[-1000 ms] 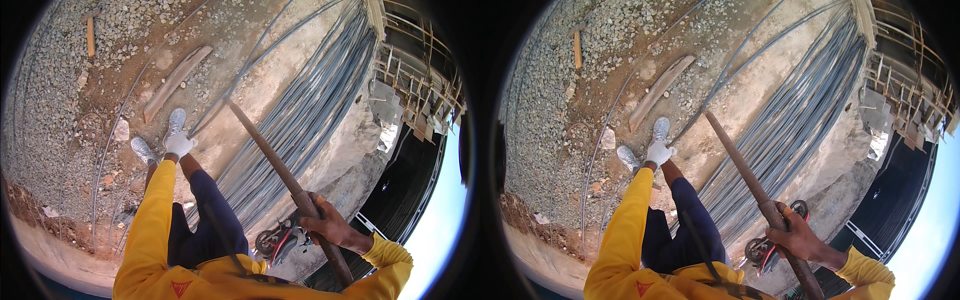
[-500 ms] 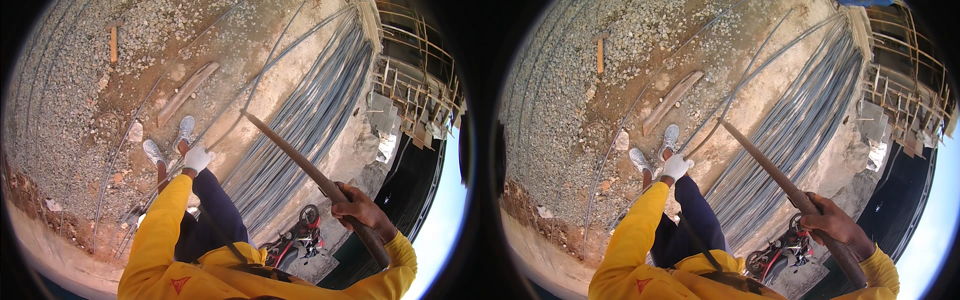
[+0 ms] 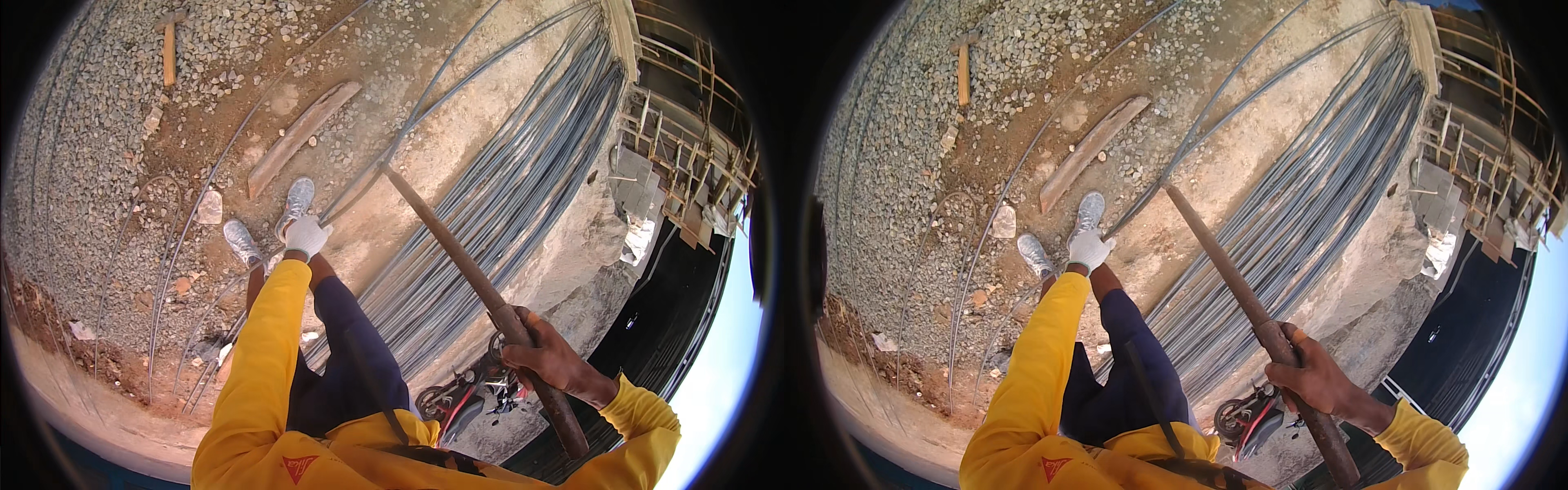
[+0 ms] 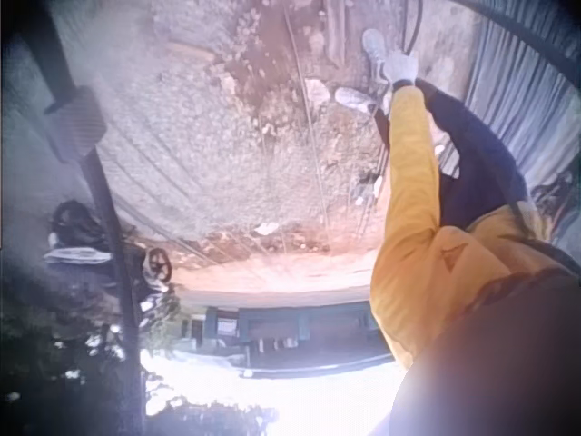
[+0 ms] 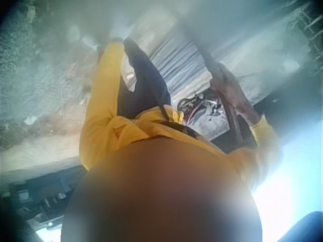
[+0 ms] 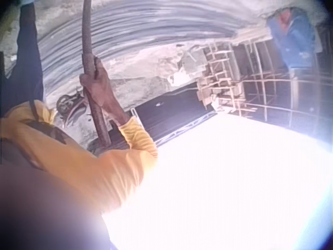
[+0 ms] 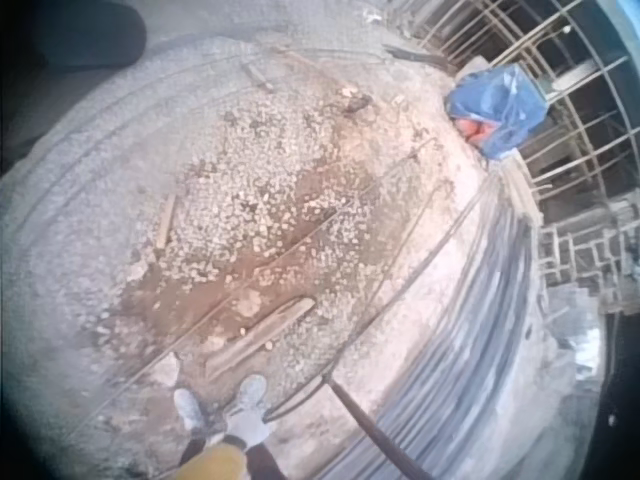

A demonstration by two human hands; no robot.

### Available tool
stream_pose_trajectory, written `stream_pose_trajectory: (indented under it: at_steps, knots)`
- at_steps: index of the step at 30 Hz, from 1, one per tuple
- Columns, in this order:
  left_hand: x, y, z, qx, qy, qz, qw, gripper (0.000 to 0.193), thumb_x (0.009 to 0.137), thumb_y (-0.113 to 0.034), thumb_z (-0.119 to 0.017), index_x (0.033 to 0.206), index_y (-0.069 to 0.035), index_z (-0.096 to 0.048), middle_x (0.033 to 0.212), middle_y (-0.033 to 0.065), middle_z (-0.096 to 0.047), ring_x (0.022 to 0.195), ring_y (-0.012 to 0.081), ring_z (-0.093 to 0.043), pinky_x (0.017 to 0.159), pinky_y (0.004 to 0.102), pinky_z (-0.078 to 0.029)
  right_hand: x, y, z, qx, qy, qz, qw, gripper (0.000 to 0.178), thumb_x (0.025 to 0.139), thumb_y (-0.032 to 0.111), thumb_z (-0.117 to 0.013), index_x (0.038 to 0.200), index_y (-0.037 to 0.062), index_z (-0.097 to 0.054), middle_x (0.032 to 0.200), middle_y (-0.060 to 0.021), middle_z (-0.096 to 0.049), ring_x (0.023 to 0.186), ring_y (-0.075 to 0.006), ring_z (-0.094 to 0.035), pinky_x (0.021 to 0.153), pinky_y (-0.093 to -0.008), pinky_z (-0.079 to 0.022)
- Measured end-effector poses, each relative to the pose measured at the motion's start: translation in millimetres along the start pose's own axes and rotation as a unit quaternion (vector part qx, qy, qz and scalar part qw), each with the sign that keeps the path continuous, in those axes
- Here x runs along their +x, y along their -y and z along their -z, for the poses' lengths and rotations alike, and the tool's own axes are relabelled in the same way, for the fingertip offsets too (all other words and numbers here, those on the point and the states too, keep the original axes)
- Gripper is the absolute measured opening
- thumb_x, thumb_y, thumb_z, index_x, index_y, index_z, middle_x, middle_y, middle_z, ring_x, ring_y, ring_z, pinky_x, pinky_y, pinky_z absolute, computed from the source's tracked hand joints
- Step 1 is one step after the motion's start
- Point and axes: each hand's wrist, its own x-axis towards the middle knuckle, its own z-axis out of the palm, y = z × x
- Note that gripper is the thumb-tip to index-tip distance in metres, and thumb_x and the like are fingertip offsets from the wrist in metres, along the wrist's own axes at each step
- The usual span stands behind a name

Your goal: The person uses a hammer to repeatedly strike metal rods laid on a gravel surface. They adjust the rods with gloved hands and continue hammering along their length. The work area contains stacked metal rods and a parked motorcycle nearby.

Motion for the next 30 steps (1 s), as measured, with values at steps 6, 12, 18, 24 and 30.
stream_pose_trajectory:
  at_steps: [6, 12, 18, 24, 30]
  knots:
    - [1.6, -14.4, -48.8, -0.041, -0.013, -0.014, 0.999, 0.053, 0.093, -0.056, -0.068, 0.097, -0.004, -0.080, 0.099, 0.0229, -0.078, 0.098, 0.0420, -0.075, 0.083, 0.0510, -0.058, 12.1, -37.9, 9.7, 0.040, -0.022, -0.021, 0.999, 0.060, 0.097, 0.005, -0.068, 0.150, -0.0014, -0.041, 0.088, -0.0036, -0.060, 0.051, -0.0112, -0.058, 0.046, -0.0283, -0.050]
    - [79.8, 37.5, -51.4, -0.025, -0.038, 0.017, 0.999, 0.058, 0.093, -0.056, -0.068, 0.107, -0.002, -0.080, 0.108, 0.0270, -0.077, 0.105, 0.0427, -0.075, 0.091, 0.0515, -0.058, 102.7, -23.4, -15.3, 0.053, -0.003, 0.021, 0.998, 0.062, 0.098, 0.012, -0.067, 0.152, -0.0033, -0.039, 0.080, -0.0021, -0.059, 0.051, -0.0114, -0.059, 0.046, -0.0288, -0.050]
    - [119.6, 64.4, -97.4, -0.017, -0.001, 0.072, 0.997, 0.059, 0.094, -0.057, -0.068, 0.111, -0.002, -0.080, 0.112, 0.0293, -0.076, 0.106, 0.0439, -0.074, 0.094, 0.0522, -0.058, 205.9, -28.0, 4.6, 0.039, 0.016, 0.015, 0.999, 0.061, 0.099, 0.008, -0.064, 0.153, -0.0022, -0.037, 0.082, -0.0015, -0.059, 0.051, -0.0094, -0.058, 0.046, -0.0262, -0.050]
    - [116.4, 68.0, -116.7, 0.001, 0.032, 0.074, 0.997, 0.058, 0.094, -0.056, -0.063, 0.107, -0.002, -0.080, 0.107, 0.0267, -0.078, 0.102, 0.0426, -0.076, 0.091, 0.0516, -0.059, 210.0, -74.2, 24.1, 0.102, 0.038, 0.012, 0.994, 0.066, 0.098, 0.002, -0.064, 0.157, -0.0005, -0.035, 0.082, -0.0002, -0.057, 0.052, -0.0067, -0.055, 0.044, -0.0239, -0.048]
    - [90.7, 17.4, -108.0, 0.035, 0.035, 0.105, 0.993, 0.048, 0.090, -0.047, -0.073, 0.108, -0.003, -0.075, 0.103, 0.0257, -0.078, 0.099, 0.0425, -0.077, 0.086, 0.0535, -0.060, 203.5, -120.2, 66.1, 0.082, 0.056, 0.011, 0.995, 0.071, 0.098, 0.008, -0.070, 0.158, -0.0005, -0.033, 0.074, 0.0009, -0.056, 0.050, -0.0090, -0.057, 0.043, -0.0279, -0.047]
